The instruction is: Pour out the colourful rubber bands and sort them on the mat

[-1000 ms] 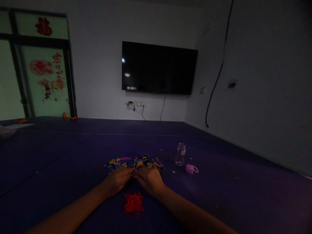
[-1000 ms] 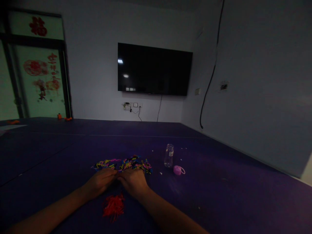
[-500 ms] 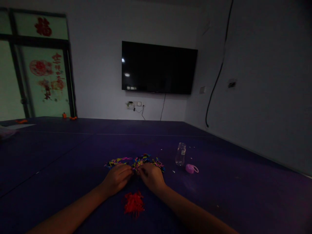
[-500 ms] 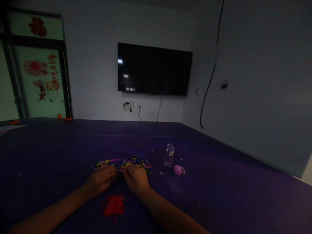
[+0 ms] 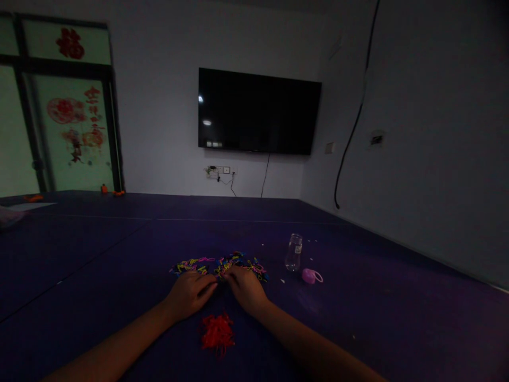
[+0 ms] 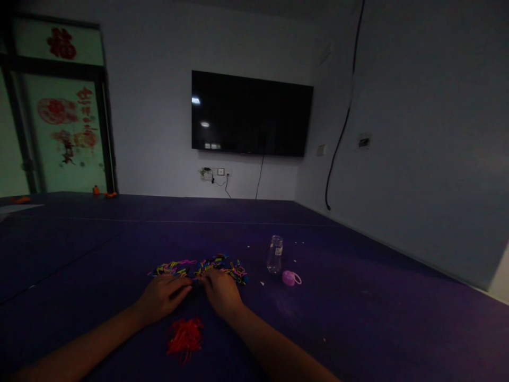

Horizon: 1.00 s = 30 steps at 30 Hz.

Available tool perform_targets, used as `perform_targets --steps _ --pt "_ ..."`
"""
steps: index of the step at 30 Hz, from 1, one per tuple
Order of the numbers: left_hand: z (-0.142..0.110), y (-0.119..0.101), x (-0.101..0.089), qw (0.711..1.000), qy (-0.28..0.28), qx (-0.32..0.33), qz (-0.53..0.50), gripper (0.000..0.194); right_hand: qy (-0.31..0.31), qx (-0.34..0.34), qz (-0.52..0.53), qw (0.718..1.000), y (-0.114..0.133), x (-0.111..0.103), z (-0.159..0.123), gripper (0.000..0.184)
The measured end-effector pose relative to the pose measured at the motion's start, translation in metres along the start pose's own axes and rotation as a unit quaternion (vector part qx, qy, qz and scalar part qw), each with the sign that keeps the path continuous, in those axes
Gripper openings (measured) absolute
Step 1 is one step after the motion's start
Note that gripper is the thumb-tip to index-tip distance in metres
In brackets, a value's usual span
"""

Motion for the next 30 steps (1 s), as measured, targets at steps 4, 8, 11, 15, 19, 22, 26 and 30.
perform_targets --steps 4,8,11,15,19,22,26,30 --pt "0.0 0.001 0.001 1.0 0.012 -0.02 0.01 0.026 -0.02 -0.037 -0.04 0.998 0.005 -0.002 -0.003 0.019" --pt "0.0 0.004 0.003 0.998 0.047 -0.045 0.013 0.025 0.002 -0.135 -0.115 0.984 0.011 0.001 -0.011 0.017" --pt "0.001 0.007 0.004 0.994 0.072 -0.086 0.017 0.025 0.039 -0.253 -0.124 0.959 0.016 0.003 -0.017 0.016" --pt "0.002 0.01 0.005 0.987 0.078 -0.136 0.019 0.024 0.065 -0.283 -0.121 0.949 0.02 0.002 -0.021 0.012" --pt "0.003 0.009 0.005 0.985 0.091 -0.146 0.005 0.023 0.087 -0.274 -0.11 0.951 0.02 0.001 -0.021 0.01" --pt "0.003 0.009 0.004 0.982 0.104 -0.155 0.002 0.023 0.096 -0.28 -0.112 0.948 0.02 0.0 -0.02 0.01" --pt "0.003 0.01 0.004 0.981 0.114 -0.16 0.001 0.024 0.094 -0.283 -0.122 0.947 0.021 -0.003 -0.02 0.013" --pt "0.001 0.013 0.006 0.985 0.093 -0.147 -0.015 0.022 0.073 -0.271 -0.135 0.95 0.022 -0.006 -0.018 0.022"
Point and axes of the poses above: each hand's wrist, its own z-axis towards the middle knuckle, its own x-axis out of the palm, y = z × x, the point moved 1 cm from there along z, towards the middle knuckle, and after that the axes turned 5 degrees about -x, right-handed, at the moved point
